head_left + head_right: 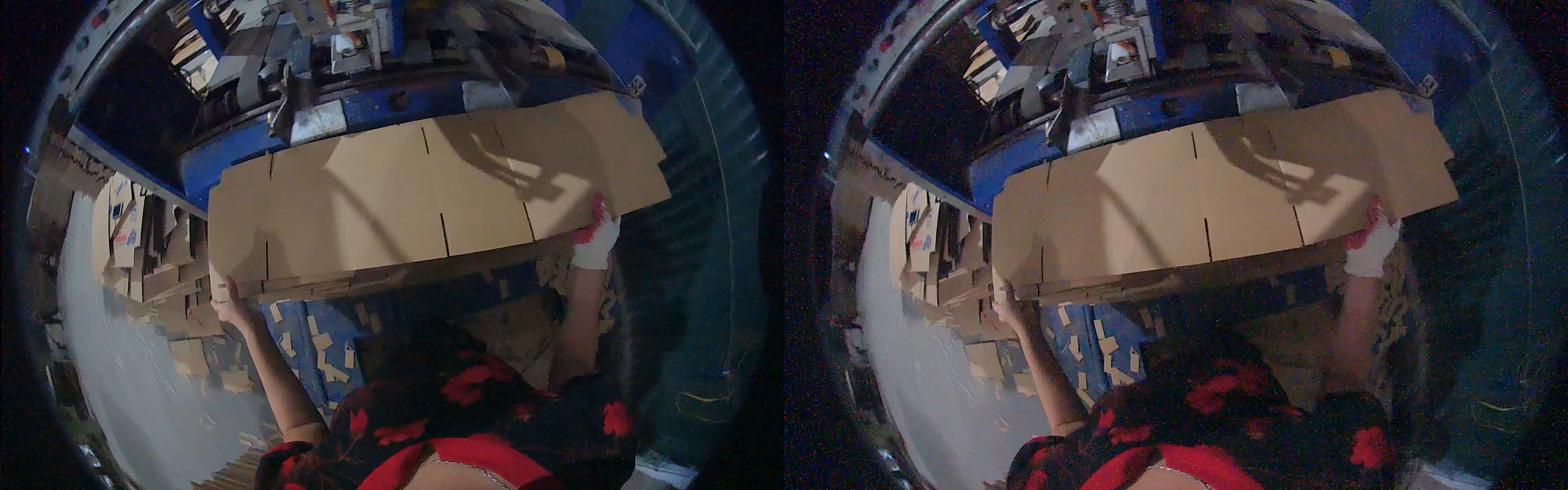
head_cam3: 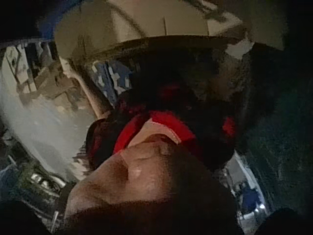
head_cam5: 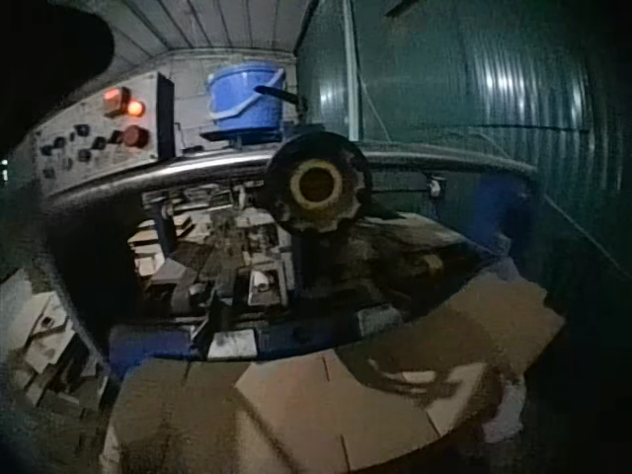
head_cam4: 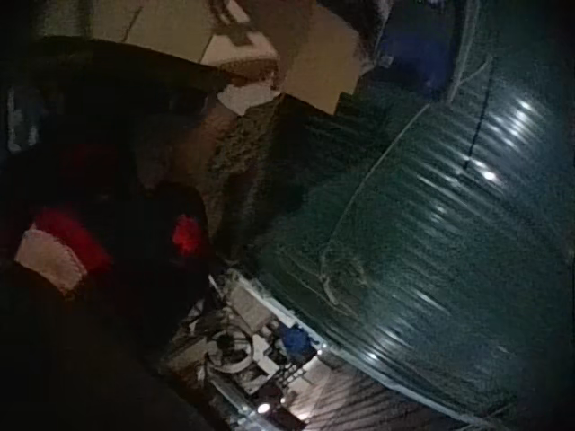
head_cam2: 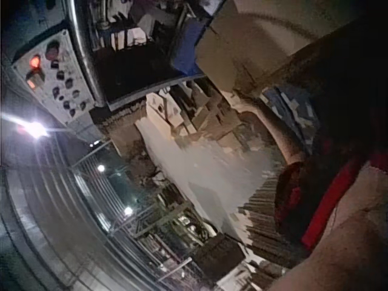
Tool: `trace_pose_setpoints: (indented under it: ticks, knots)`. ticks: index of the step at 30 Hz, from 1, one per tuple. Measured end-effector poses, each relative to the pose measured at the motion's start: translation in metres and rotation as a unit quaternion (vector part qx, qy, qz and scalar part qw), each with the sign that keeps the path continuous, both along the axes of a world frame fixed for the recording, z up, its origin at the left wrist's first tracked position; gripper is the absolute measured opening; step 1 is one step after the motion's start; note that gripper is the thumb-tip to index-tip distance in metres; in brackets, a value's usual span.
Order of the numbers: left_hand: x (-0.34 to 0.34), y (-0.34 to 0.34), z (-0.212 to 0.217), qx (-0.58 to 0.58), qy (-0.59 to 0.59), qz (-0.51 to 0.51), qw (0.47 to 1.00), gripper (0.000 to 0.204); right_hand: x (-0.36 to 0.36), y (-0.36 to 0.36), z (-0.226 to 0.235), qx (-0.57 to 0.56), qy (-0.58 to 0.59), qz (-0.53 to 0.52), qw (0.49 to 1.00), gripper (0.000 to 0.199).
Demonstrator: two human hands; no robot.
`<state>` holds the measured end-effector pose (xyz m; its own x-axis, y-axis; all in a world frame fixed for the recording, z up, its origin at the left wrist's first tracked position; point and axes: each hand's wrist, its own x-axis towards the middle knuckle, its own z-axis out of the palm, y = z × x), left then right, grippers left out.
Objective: The person repeatedly folds flat cardboard sheets into boxes using a blue machine. They place each sheet into the machine, press down to crease the folds, and remove the formed box. The process is repeated continuously throughout the clip.
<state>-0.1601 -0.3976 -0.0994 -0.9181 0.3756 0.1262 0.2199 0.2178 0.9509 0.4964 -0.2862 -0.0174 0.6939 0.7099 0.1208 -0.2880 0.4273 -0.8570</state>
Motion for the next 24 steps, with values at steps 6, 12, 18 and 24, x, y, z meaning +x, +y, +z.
trace_pose_setpoints:
  ticks: [6,12,18,24]
  knots:
    - [-0.016,-0.018,0.002,0.258,-0.352,-0.117,0.892,0.053,0.046,-0.023,0.023,-0.088,0.014,0.104,0.991,0.037]
    - [0.037,-0.006,0.047,0.164,-0.113,-0.269,0.942,0.04,0.019,-0.045,0.053,-0.137,-0.367,-0.028,0.92,0.032]
    - [0.13,0.014,0.075,0.022,0.303,-0.447,0.841,0.06,-0.104,-0.075,0.027,-0.113,-0.813,0.099,0.562,0.055]
    - [0.14,0.074,0.07,0.03,0.368,-0.464,0.805,0.067,-0.124,-0.019,0.022,-0.099,-0.916,0.074,0.382,0.061]
